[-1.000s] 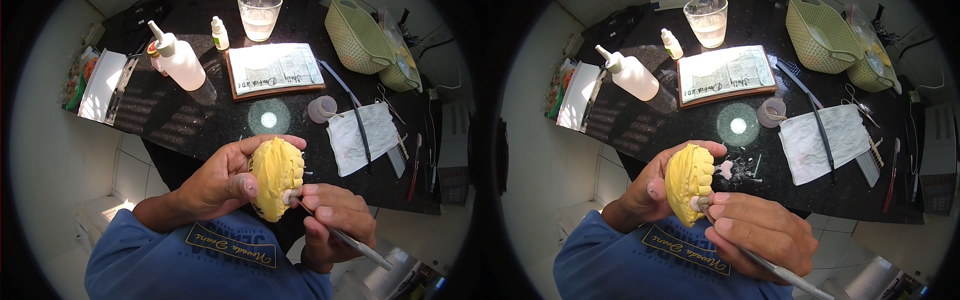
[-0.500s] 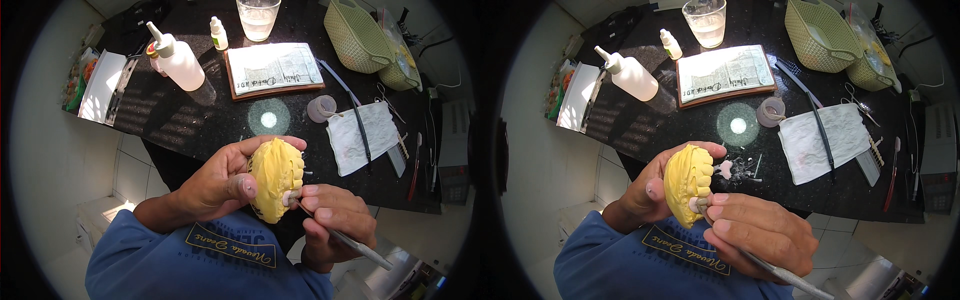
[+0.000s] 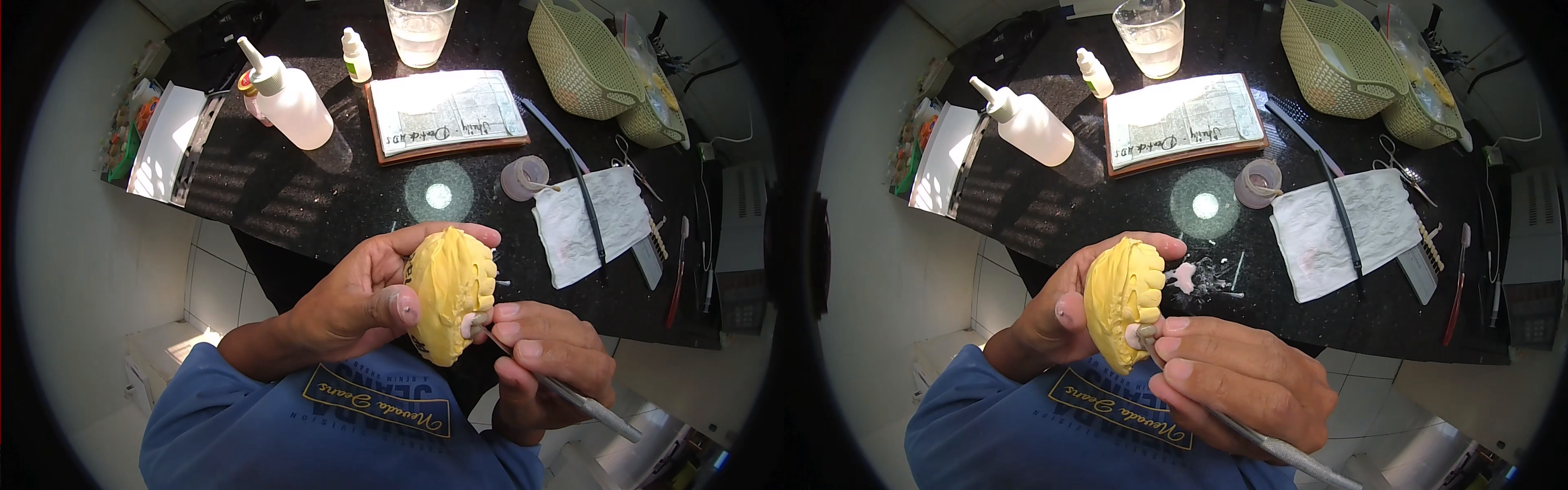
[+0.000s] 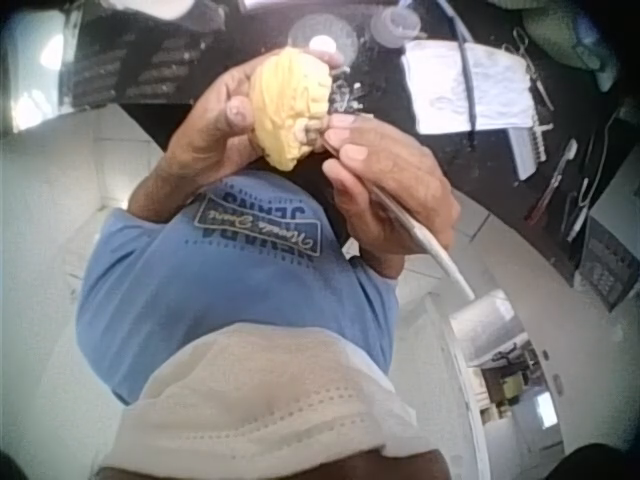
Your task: Applying and sculpting pink dental modeling wax to a yellow dental arch plaster cast to construct a prosthetic gingival matrix.
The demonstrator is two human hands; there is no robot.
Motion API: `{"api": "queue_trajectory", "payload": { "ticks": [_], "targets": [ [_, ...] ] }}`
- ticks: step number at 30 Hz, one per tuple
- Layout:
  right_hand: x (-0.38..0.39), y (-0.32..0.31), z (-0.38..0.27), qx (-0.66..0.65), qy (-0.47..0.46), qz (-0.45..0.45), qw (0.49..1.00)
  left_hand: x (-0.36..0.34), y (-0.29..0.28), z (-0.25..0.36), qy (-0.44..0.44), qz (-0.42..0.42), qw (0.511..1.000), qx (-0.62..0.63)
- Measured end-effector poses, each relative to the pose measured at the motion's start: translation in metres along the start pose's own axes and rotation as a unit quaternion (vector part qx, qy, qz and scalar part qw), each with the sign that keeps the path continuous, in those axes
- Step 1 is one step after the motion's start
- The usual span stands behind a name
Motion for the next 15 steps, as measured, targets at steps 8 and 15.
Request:
{"api": "queue_trajectory", "payload": {
  "ticks": [8,15],
  "targets": [
    [-0.0007,-0.0005,-0.0007,-0.006,-0.004,-0.007,1.0,0.0003,0.0003,-0.0018,-0.004,-0.003,1.0,0.003],
    [-0.0018,-0.0002,-0.0004,-0.001,-0.007,-0.002,1.0,-0.0003,-0.0001,-0.0014,-0.005,-0.004,1.0,0.003]
  ]
}}
Point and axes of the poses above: each hand's wrist, its own x-axis away from the middle knuckle, its own y-axis out of the palm, z = x × y, the point moved 7 cm from there along -x, towards the middle knuckle, and after that the axes turned 14 degrees about -x, right-handed, at the moved point
